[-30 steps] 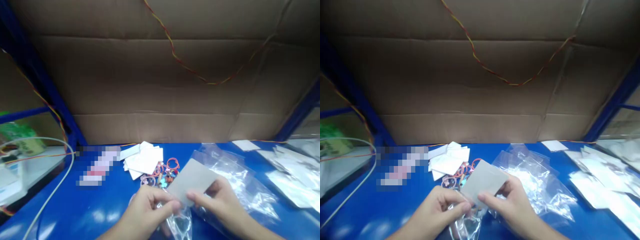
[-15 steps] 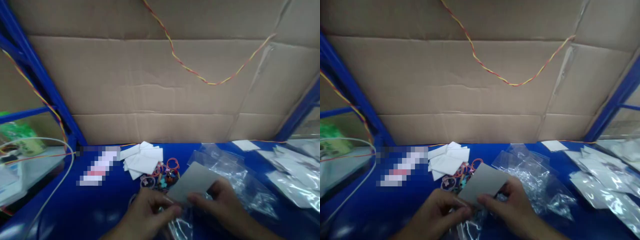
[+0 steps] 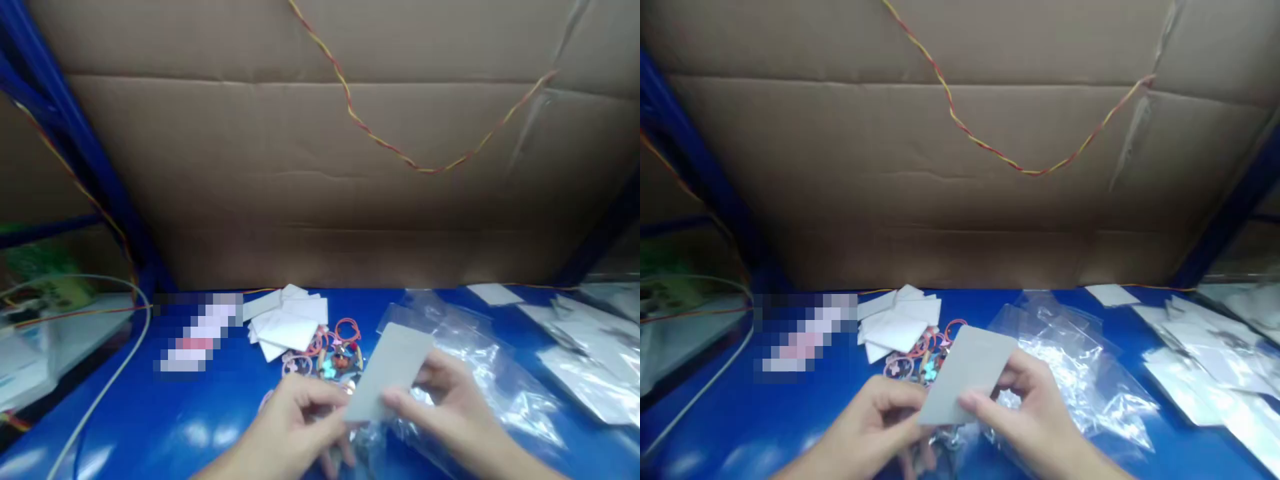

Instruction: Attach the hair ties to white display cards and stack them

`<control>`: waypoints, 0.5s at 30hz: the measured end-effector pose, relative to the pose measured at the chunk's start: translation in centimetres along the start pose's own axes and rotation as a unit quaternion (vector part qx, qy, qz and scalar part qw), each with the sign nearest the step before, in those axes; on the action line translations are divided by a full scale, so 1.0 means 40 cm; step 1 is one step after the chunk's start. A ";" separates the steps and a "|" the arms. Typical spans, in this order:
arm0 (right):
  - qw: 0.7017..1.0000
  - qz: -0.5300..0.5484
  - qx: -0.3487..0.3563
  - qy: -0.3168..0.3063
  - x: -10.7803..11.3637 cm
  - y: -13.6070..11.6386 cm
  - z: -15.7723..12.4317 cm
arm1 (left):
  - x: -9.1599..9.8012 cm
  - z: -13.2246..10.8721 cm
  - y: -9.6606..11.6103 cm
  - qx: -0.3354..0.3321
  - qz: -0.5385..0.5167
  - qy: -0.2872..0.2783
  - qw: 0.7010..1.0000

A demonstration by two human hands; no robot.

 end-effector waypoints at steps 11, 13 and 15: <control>1.000 -0.001 0.021 -0.003 0.003 -0.007 -0.002 | -0.008 -0.017 -0.014 0.001 0.020 -0.018 1.000; 0.999 -0.032 0.040 0.006 0.004 -0.005 -0.006 | -0.007 -0.014 -0.016 0.000 0.030 -0.019 0.999; 0.997 -0.055 0.057 0.013 0.005 -0.005 -0.009 | -0.004 -0.010 -0.017 -0.001 0.026 -0.018 0.999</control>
Point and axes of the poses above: each hand's wrist, its own z-axis towards the middle knuckle, its own x-axis out of the back of the hand, y = z × x, the point moved 3 cm from there along z, towards the middle knuckle, and after that the axes turned 12 degrees about -z, right-handed, at the moved point
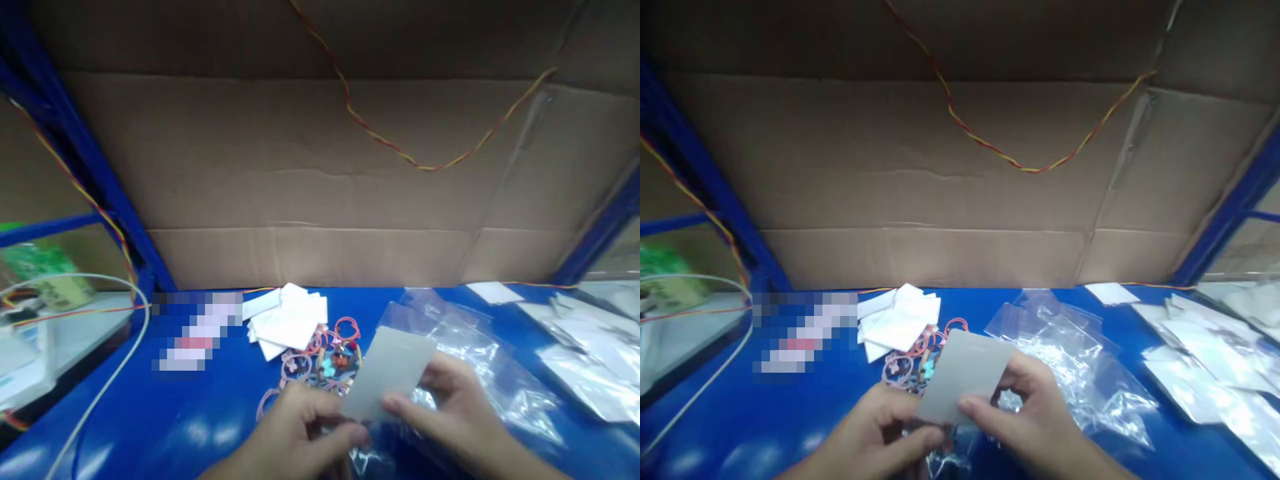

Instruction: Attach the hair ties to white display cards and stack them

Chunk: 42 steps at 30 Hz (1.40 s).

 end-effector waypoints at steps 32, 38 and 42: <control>0.993 -0.034 0.076 0.084 0.006 -0.023 -0.002 | 0.008 0.002 0.019 -0.060 -0.006 0.005 0.998; 0.988 -0.065 0.081 0.114 0.012 -0.015 -0.001 | 0.014 0.008 0.012 -0.039 -0.065 0.014 0.997; 0.981 -0.059 0.097 0.158 0.008 -0.013 -0.013 | 0.017 0.010 0.006 -0.023 -0.069 0.027 0.997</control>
Point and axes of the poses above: each hand's wrist, its own z-axis towards the middle knuckle, its own x-axis out of the back of the hand, y = z × x, the point moved 3 cm from there along z, towards the middle knuckle, and after that the axes turned 12 degrees about -z, right-handed, at the moved point
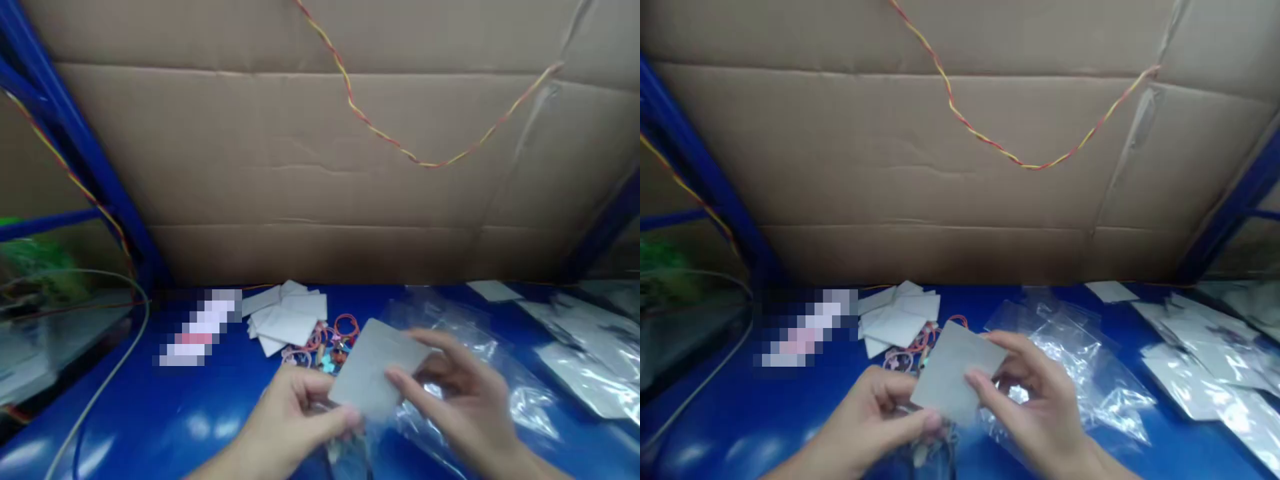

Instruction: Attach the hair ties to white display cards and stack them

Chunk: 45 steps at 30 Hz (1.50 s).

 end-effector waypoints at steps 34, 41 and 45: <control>0.987 0.028 -0.101 -0.125 -0.017 0.009 0.006 | -0.005 0.002 0.009 0.020 -0.079 -0.024 0.996; 0.986 -0.007 -0.033 -0.166 -0.025 0.007 -0.003 | -0.003 0.006 0.005 0.010 -0.123 -0.026 0.992; 0.978 -0.061 0.056 -0.192 -0.021 -0.027 0.004 | 0.006 0.008 0.003 0.007 -0.146 -0.018 0.989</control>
Point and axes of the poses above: each hand's wrist, its own z-axis towards the middle knuckle, its own x-axis out of the back of the hand, y = z × x, the point moved 3 cm from there along z, towards the middle knuckle, and after that the axes turned 12 degrees about -z, right-handed, at the moved point
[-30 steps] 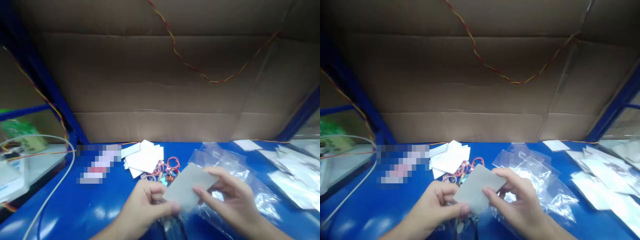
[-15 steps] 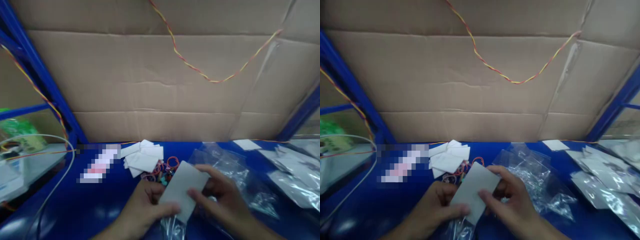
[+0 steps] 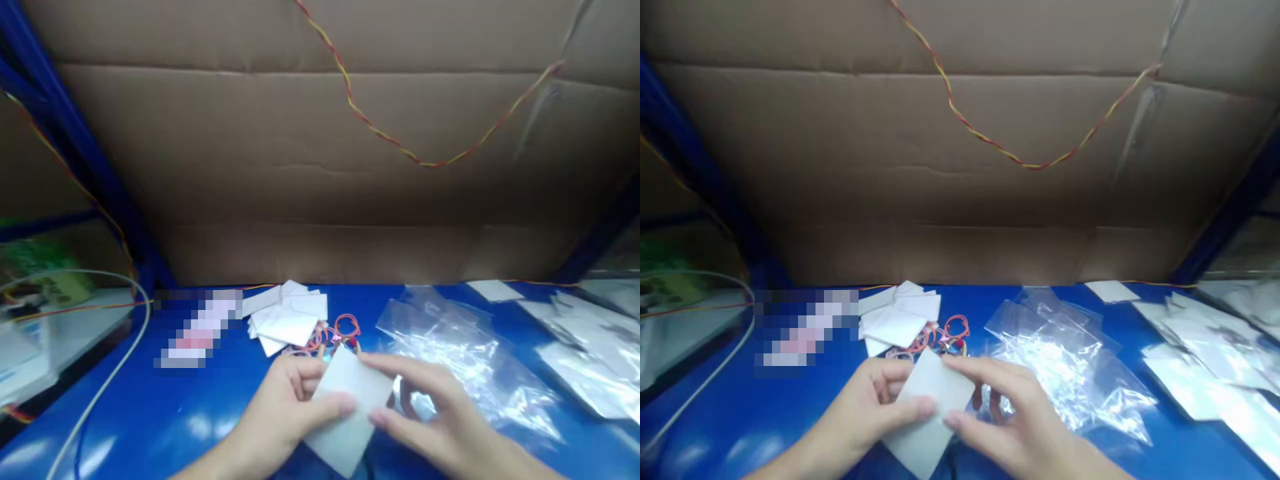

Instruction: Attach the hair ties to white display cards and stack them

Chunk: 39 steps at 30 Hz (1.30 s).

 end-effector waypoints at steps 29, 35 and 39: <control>0.989 -0.034 0.146 -0.015 -0.033 -0.013 -0.013 | -0.005 -0.013 0.023 -0.055 -0.033 0.140 0.988; 0.998 -0.033 0.047 -0.028 -0.035 0.006 -0.010 | 0.001 -0.017 0.010 -0.047 -0.031 0.098 0.994; 0.999 -0.025 0.032 -0.029 -0.034 0.014 -0.009 | 0.004 -0.021 0.013 -0.062 0.001 0.093 0.994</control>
Point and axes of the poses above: each hand's wrist, its own z-axis towards the middle knuckle, its own x-axis out of the back of the hand, y = z × x, the point moved 3 cm from there along z, towards the middle knuckle, and after that the axes turned 12 degrees about -z, right-handed, at the moved point
